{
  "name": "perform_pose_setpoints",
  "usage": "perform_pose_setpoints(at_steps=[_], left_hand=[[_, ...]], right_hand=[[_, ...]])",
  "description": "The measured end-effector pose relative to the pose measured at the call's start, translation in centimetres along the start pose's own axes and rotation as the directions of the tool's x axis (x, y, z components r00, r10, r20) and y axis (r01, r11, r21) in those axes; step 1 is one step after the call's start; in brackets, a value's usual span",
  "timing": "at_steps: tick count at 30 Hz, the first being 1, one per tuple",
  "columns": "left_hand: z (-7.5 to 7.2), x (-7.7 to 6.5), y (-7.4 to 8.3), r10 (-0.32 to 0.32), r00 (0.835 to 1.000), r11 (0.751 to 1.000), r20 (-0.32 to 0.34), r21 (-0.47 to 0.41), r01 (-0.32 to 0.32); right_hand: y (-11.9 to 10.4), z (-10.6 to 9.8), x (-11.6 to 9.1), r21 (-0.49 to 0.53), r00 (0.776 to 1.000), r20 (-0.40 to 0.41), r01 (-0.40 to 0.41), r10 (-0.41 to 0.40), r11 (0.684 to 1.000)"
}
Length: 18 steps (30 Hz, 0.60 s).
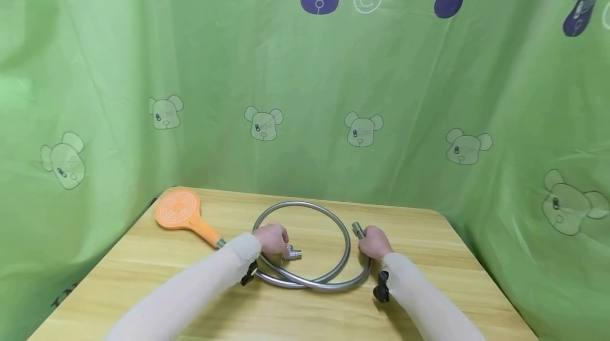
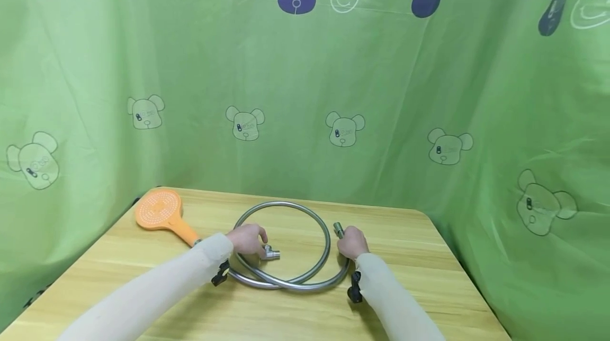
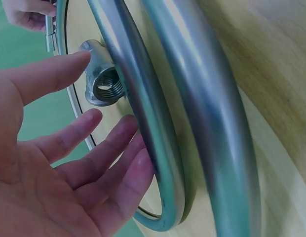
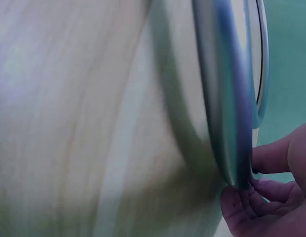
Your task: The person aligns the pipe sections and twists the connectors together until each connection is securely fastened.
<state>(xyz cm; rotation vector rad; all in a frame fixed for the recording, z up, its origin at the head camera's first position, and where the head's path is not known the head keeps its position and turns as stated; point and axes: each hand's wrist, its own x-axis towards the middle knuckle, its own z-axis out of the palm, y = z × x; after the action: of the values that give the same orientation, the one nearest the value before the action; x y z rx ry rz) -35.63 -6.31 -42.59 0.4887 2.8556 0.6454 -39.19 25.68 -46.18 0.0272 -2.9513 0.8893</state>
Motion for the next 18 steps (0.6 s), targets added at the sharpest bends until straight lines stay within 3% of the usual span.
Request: perform_pose_setpoints(at_steps=[7, 18], left_hand=[[-0.1, -0.3, 0.8, -0.016, 1.0, 1.0, 0.006, -0.007, 0.016], [0.8, 0.6, 1.1, -0.018, 1.0, 1.0, 0.004, 0.006, 0.018]], right_hand=[[-0.8, -0.3, -0.2, 0.039, 1.0, 0.015, 0.013, -0.013, 0.999], [-1.5, -0.4, 0.1, 0.11, 0.999, 0.025, -0.032, 0.03, 0.993]])
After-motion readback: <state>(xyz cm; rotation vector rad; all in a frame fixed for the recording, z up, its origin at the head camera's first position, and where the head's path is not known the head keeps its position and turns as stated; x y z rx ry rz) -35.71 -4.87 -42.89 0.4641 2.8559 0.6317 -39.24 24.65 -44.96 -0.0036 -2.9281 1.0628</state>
